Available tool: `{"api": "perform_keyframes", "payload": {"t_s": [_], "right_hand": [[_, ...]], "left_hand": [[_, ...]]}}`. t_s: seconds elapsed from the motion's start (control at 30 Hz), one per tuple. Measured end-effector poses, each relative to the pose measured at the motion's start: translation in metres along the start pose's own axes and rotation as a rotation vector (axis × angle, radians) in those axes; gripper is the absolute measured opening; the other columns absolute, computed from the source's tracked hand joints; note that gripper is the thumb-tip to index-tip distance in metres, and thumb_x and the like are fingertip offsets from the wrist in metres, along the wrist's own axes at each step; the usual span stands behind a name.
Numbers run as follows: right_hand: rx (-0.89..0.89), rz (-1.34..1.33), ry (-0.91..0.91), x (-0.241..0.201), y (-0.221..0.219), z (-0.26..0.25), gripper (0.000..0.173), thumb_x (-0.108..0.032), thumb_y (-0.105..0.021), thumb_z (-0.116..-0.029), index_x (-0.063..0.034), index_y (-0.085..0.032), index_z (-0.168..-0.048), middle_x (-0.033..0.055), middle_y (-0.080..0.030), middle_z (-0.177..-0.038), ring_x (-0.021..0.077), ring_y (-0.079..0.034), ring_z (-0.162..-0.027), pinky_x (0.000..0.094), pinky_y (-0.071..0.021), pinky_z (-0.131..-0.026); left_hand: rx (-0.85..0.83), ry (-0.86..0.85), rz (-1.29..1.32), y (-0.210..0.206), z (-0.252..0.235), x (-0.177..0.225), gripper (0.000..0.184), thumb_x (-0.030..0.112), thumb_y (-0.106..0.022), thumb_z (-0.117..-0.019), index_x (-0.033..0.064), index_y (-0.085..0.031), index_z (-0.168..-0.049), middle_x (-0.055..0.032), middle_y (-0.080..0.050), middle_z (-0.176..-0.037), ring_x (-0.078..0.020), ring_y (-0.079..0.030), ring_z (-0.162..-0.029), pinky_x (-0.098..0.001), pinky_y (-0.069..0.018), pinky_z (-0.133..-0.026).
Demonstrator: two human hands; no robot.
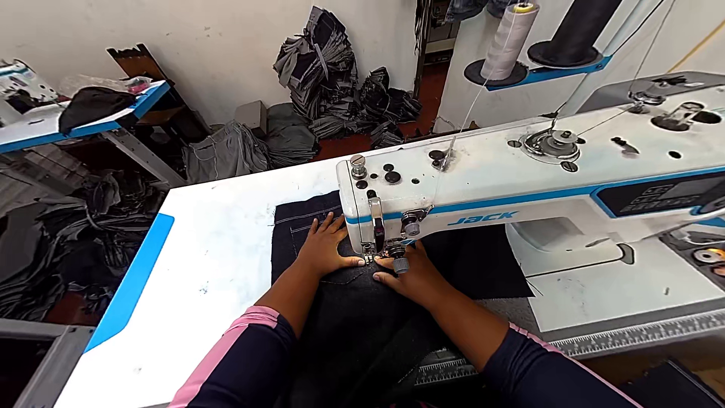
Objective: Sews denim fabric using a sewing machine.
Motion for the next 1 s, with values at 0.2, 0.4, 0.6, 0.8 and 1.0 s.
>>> {"api": "perform_keyframes", "payload": {"t_s": [0.2,0.4,0.6,0.8,1.0], "right_hand": [[-0.095,0.131,-0.094,-0.01,-0.009,0.014,0.051,-0.045,-0.044,-0.1078,-0.0126,-0.06,-0.145,0.0135,-0.054,-0.151,0.0349,-0.032,-0.152,0.0689,-0.0032,-0.123],[0.409,0.286,0.153,-0.05,-0.032,0.098,0.062,-0.058,-0.05,-0.0969,-0.0195,-0.06,-0.145,0.0121,-0.051,-0.155,0.0465,-0.043,-0.144,0.0861,-0.0234,-0.102],[0.443,0.393,-0.093,0.062,0.052,0.07,0.059,-0.04,-0.065,-0.0975,-0.0143,-0.055,-0.15,0.0223,-0.044,-0.158,0.0542,-0.03,-0.148,0.0878,-0.0098,-0.107],[-0.103,0.046,0.074,-0.044,-0.02,0.081,0.053,-0.038,-0.047,-0.1072,-0.0132,-0.048,-0.154,0.0041,-0.041,-0.163,0.0361,-0.026,-0.155,0.0805,-0.0012,-0.114],[-0.1,0.008,0.079,-0.033,-0.034,0.075,0.057,-0.042,-0.048,-0.106,-0.0136,-0.047,-0.155,0.0017,-0.039,-0.164,0.0324,-0.022,-0.157,0.0773,-0.0017,-0.116]], "left_hand": [[-0.043,0.019,-0.019,-0.005,-0.005,-0.003,0.096,0.075,-0.064,-0.0844,0.0172,-0.042,-0.158,-0.0046,-0.023,-0.171,-0.028,-0.008,-0.16,-0.0576,-0.0027,-0.126],[-0.094,0.1,-0.007,-0.005,0.0,-0.005,0.095,0.079,-0.052,-0.0887,0.0206,-0.034,-0.162,-0.0047,-0.018,-0.172,-0.0296,-0.004,-0.16,-0.0615,0.001,-0.125],[-0.138,0.485,-0.049,-0.019,0.079,0.037,0.096,0.076,-0.036,-0.0971,0.0145,-0.01,-0.167,-0.0341,-0.011,-0.166,-0.0624,-0.012,-0.15,-0.0822,-0.0059,-0.112],[-0.095,0.056,0.027,-0.043,0.086,0.06,0.071,0.056,-0.035,-0.107,0.0151,-0.024,-0.165,-0.0027,-0.016,-0.173,-0.0287,-0.006,-0.16,-0.0692,0.0036,-0.121],[-0.243,0.084,-0.004,-0.036,0.068,0.048,0.075,0.057,-0.034,-0.1072,0.0162,-0.013,-0.166,-0.0034,-0.006,-0.174,-0.0286,0.004,-0.161,-0.0678,0.007,-0.122]]}}
Point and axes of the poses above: each hand's wrist, its own z-axis away from the middle knuckle, its own y-axis out of the back of the hand, x = y × z, the point moved 9 cm from there along -z, towards the middle knuckle
